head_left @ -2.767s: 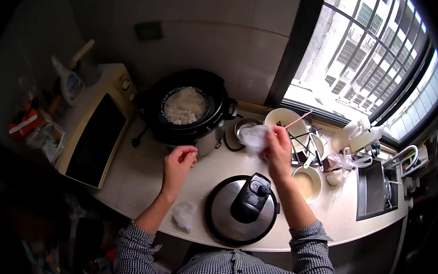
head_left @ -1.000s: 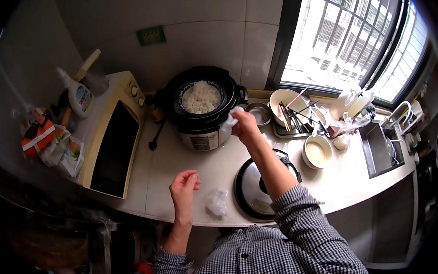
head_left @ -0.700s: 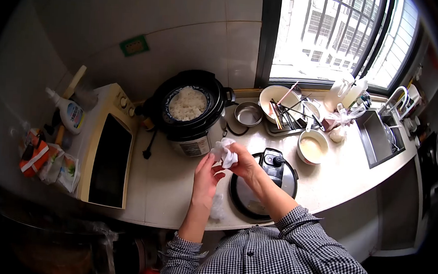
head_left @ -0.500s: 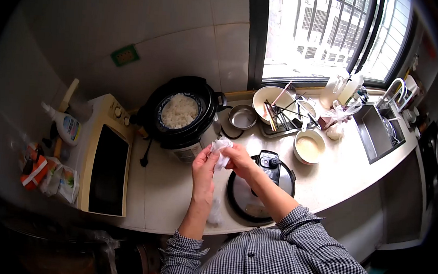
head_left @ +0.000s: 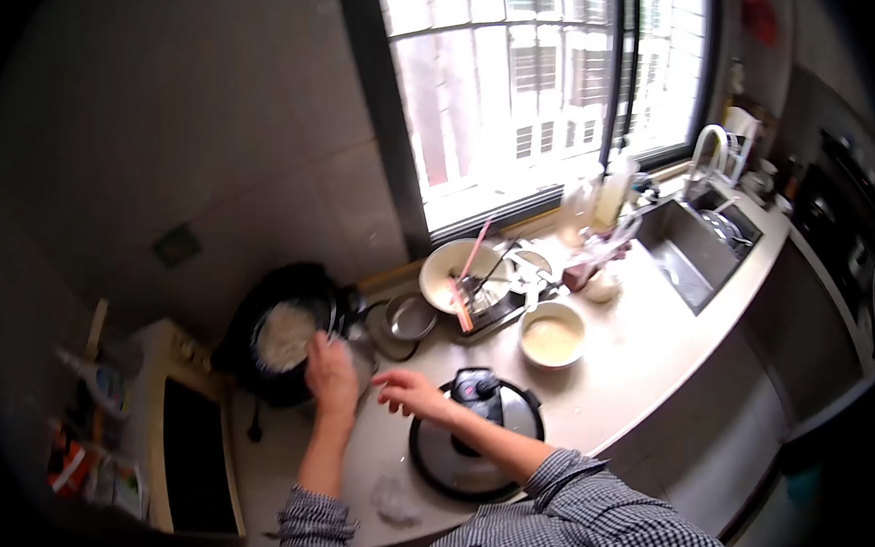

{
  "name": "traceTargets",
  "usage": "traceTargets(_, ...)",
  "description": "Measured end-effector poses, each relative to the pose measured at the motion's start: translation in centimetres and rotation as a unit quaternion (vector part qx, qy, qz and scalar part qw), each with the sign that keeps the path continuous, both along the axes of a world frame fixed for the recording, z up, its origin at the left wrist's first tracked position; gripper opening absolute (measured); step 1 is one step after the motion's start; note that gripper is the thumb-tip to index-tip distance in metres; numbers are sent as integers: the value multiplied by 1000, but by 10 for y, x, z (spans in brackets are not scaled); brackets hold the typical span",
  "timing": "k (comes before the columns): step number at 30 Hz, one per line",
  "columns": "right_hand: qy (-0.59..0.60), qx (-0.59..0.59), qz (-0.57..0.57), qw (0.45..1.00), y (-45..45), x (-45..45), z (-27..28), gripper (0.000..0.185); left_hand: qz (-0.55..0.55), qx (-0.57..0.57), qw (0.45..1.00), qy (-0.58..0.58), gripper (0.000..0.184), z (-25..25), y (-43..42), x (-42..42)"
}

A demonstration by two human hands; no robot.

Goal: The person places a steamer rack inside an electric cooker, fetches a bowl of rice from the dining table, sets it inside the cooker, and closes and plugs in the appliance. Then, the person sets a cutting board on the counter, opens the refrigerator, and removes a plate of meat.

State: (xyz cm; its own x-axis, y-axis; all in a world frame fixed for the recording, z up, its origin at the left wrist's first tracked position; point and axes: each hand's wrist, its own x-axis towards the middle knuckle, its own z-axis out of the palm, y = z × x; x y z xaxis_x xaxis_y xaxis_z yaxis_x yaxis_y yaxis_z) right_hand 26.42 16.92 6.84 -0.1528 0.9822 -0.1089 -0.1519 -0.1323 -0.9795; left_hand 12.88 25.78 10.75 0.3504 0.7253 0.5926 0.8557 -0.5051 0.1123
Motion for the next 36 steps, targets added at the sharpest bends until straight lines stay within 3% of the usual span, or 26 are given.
traceTargets(5, 7, -19, 2, 1000, -1, 15, -12, 33, 5, -37, 996, 79, 24, 21, -13, -2)
traceTargets(10, 4, -40, 26, 999, -11, 8, -11, 33, 20, -65, 991, 112, 6, 29, -4, 3)
traceTargets(13, 0, -37, 37, 999, -16, 13, -6, 32, 17, -47, 984, 171, 10, 26, -2, -2)
traceTargets(18, 20, -26, -21, 999, -31, 33, -5, 31, -25, -39, 989, 138, 6, 23, -6, -17)
traceTargets(22, 45, -31, -42, 998, -44, 43, -2, 32, -11, -38, 999, 2, 9, 29, -23, -15)
traceTargets(24, 53, -55, -47, 996, -52, 47, -2, 40, -121, -105, 982, -96, 5, 49, -60, 12)
traceTargets(27, 283, -84, -84, 952, -81, 54, 9, 43, -244, -174, 943, -142, 7, 31, -112, 63)
traceTargets(28, 296, -65, -106, 947, -92, 59, 6, 43, -276, -179, 933, -146, 8, 17, -128, 80)
traceTargets(30, 256, -40, -150, 954, -113, 79, -10, 35, -271, -180, 935, -138, 10, 3, -157, 108)
traceTargets(33, 168, -32, -231, 958, -144, 119, -59, 27, -270, -215, 922, -173, 30, -20, -189, 144)
traceTargets(36, 113, -50, -319, 940, -181, 172, -61, 25, -317, -332, 875, -155, 48, -29, -209, 166)
